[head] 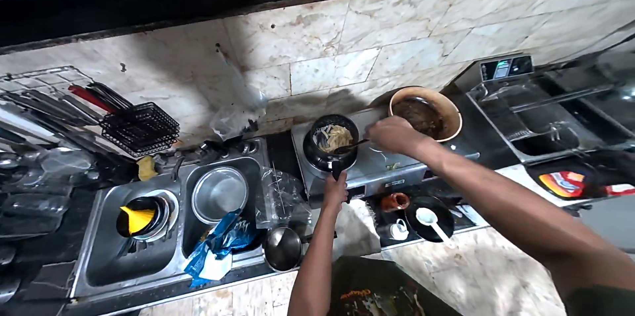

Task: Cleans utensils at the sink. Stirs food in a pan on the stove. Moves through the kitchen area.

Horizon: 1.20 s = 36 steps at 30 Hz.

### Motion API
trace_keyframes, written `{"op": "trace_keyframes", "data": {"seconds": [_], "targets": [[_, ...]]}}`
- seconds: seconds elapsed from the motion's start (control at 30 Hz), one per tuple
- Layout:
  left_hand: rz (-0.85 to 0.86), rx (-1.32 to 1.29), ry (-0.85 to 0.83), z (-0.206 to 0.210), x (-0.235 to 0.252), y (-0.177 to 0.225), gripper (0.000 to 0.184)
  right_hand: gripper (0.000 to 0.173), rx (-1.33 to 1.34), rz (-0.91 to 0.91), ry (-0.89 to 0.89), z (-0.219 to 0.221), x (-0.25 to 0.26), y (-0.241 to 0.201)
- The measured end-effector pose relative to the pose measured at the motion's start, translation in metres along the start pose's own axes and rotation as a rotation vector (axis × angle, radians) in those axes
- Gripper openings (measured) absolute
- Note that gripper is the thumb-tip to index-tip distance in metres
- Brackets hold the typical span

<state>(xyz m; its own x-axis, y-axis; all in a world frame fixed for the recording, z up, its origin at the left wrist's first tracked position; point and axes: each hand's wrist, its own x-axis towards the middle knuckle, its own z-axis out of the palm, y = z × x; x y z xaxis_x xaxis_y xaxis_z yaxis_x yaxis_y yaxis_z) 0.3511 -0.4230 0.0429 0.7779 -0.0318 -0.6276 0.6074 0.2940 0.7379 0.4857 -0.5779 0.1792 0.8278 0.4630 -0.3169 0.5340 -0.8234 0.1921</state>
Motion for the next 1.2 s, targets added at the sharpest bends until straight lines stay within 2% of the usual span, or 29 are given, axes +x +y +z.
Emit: {"op": "trace_keyframes", "data": {"seconds": [0.13,0.27,0.37,0.7,0.77,0.83,0.97,1.13,1.2], "targets": [[0.007,-0.004,-0.002,0.0,-0.001,0.0,0.028,0.01,0.017,0.055,-0.109,0.01,0.011,-0.023],[0.003,0.01,0.001,-0.001,-0.001,0.001,0.03,0.006,0.027,0.195,-0.06,0.011,0.023,-0.032],[0.001,0.009,-0.003,0.0,-0.001,0.0,0.03,0.012,0.031,0.194,-0.012,0.01,0.037,-0.035],[0.002,0.014,-0.005,0.0,0.0,0.0,0.03,0.022,-0.276,-0.247,0.187,0.004,0.075,-0.031],[0.002,0.014,-0.002,0.0,0.0,0.0,0.03,0.02,-0.264,-0.2,0.136,0.008,0.081,-0.031],[0.005,0.011,-0.001,0.001,-0.001,0.001,0.029,0.015,-0.17,-0.077,0.038,0.009,0.078,-0.033],[0.005,0.002,0.005,0.001,-0.001,0.0,0.029,0.011,-0.026,0.148,-0.181,-0.018,0.052,-0.05],[0.012,0.019,0.007,0.0,-0.002,0.0,0.03,0.009,-0.002,0.11,-0.269,-0.045,0.036,-0.053],[0.005,0.019,0.007,0.001,-0.002,0.001,0.029,0.018,0.033,0.064,-0.286,-0.046,0.045,-0.042]]}}
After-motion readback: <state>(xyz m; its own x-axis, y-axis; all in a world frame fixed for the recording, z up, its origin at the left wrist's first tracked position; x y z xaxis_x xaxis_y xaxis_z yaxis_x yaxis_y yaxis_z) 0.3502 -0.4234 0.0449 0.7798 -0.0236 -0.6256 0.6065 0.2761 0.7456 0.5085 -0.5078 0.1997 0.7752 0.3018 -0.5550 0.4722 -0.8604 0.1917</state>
